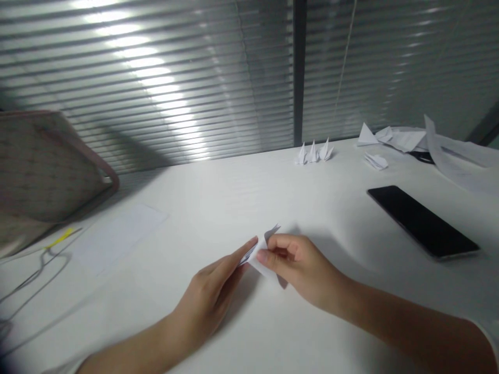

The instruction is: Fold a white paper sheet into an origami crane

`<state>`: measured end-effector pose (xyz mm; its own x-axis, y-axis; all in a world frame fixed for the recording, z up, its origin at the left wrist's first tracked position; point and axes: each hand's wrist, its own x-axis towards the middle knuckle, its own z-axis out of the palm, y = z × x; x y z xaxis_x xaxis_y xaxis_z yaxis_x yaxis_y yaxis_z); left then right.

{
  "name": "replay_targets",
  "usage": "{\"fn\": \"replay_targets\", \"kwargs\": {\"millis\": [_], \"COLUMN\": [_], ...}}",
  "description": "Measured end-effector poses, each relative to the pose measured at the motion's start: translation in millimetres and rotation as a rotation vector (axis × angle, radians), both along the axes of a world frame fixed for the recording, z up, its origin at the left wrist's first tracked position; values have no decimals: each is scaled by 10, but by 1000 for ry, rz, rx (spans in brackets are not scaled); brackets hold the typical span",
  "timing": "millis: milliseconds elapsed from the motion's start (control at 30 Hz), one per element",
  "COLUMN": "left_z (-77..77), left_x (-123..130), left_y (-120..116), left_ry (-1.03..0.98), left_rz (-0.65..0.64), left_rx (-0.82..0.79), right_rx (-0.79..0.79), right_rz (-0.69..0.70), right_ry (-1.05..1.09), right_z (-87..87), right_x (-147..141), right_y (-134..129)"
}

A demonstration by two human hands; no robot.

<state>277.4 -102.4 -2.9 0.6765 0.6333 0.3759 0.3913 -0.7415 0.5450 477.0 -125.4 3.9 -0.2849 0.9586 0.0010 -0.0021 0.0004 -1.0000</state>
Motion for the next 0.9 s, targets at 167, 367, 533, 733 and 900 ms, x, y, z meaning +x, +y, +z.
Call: {"fn": "replay_targets", "kwargs": {"millis": [167, 367, 533, 733, 900], "left_z": [127, 274, 225, 244, 245], "left_x": [55, 118, 155, 155, 144], "left_y": [-53, -125, -138, -121, -100], "left_ry": [-47, -182, -297, -277, -311], "left_rz": [29, -44, -26, 2, -26], "left_rx": [-320, -690, -816, -876, -892], "right_rx": [-17, -63, -52, -55, -106], "right_rz": [13, -29, -45, -161, -183], "right_ry": [100, 107, 84, -34, 36], "right_z": [6, -51, -55, -7, 29], "right_x": [-15, -29, -68, -14, 2], "right_y": [17, 13, -28, -1, 36]}}
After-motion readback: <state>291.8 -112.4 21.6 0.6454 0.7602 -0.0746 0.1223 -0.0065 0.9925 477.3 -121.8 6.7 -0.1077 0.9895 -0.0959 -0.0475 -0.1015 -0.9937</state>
